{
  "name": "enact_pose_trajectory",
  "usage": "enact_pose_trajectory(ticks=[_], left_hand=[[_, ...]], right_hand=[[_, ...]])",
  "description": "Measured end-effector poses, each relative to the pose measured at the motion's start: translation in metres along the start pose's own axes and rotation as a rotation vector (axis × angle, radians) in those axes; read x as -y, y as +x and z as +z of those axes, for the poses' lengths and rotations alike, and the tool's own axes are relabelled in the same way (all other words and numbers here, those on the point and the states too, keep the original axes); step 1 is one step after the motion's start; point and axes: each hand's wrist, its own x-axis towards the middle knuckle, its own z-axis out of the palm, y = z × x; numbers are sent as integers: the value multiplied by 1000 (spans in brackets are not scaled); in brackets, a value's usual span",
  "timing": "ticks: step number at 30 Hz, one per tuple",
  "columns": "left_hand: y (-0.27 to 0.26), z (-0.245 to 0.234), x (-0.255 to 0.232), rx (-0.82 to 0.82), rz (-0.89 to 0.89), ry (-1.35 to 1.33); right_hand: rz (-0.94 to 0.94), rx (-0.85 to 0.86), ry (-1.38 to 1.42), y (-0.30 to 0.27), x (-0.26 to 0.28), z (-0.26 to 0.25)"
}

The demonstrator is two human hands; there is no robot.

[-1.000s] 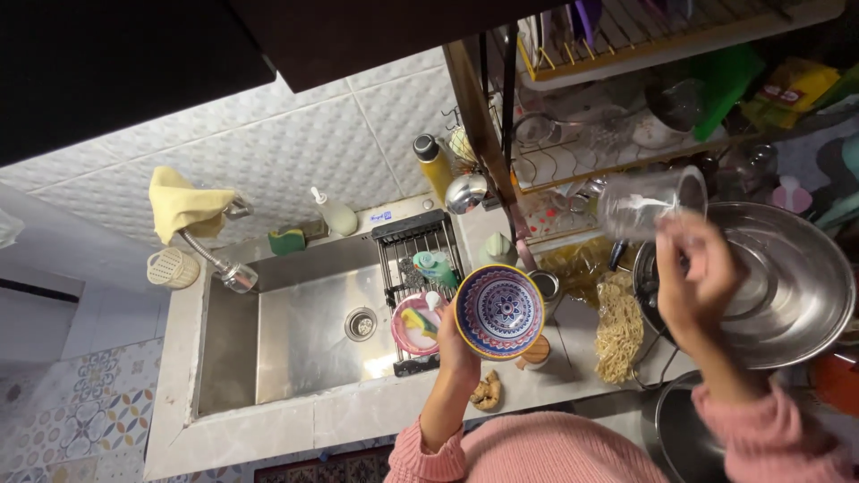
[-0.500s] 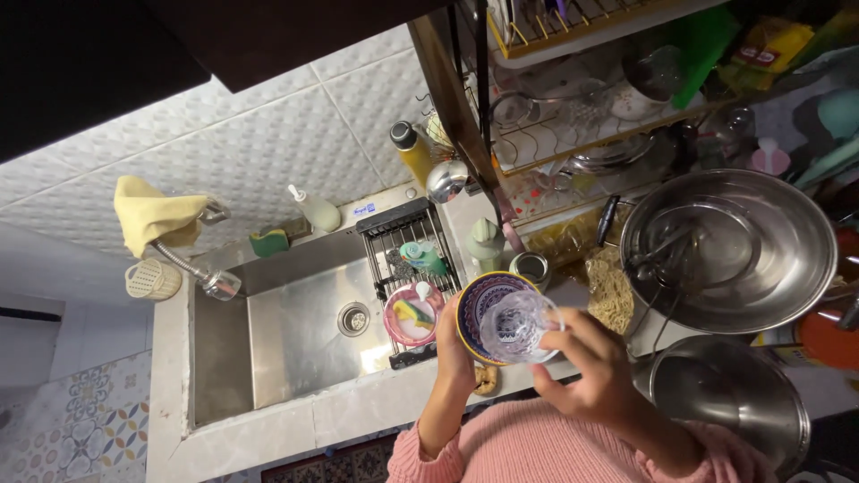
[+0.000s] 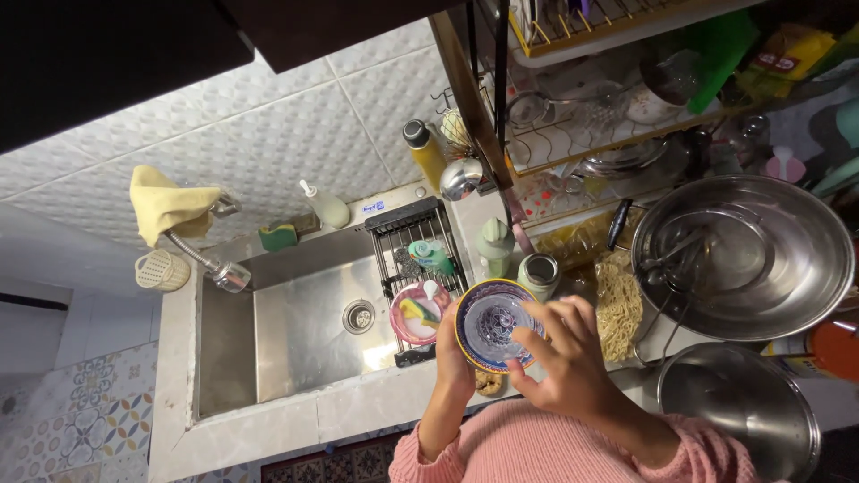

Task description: The person is wiping drinking glasses and a small bowl with a cloth at a dining table.

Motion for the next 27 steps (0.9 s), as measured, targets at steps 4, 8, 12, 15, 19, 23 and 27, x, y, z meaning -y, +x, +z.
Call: enact_pose_trajectory(ticks=[4, 8, 12, 15, 19, 23, 27], left_hand=[[0, -1, 4, -15, -13, -31], [-3, 3, 8, -33, -44, -33], [-2, 8, 12, -64, -43, 0], [-1, 2, 20, -83, -65, -39], [1, -6, 27, -96, -71, -63], [-7, 4, 16, -127, -88, -81], [-16, 16, 2, -117, -98, -120]], right_hand=[[0, -38, -12, -2, -1, 8], [116, -27, 354, -17, -8, 28], [293, -159, 688, -20, -9, 38], [232, -160, 497, -23, -12, 39], [242, -167, 473, -25, -10, 39], [243, -168, 493, -25, -6, 37], [273, -65, 578, -23, -3, 30]])
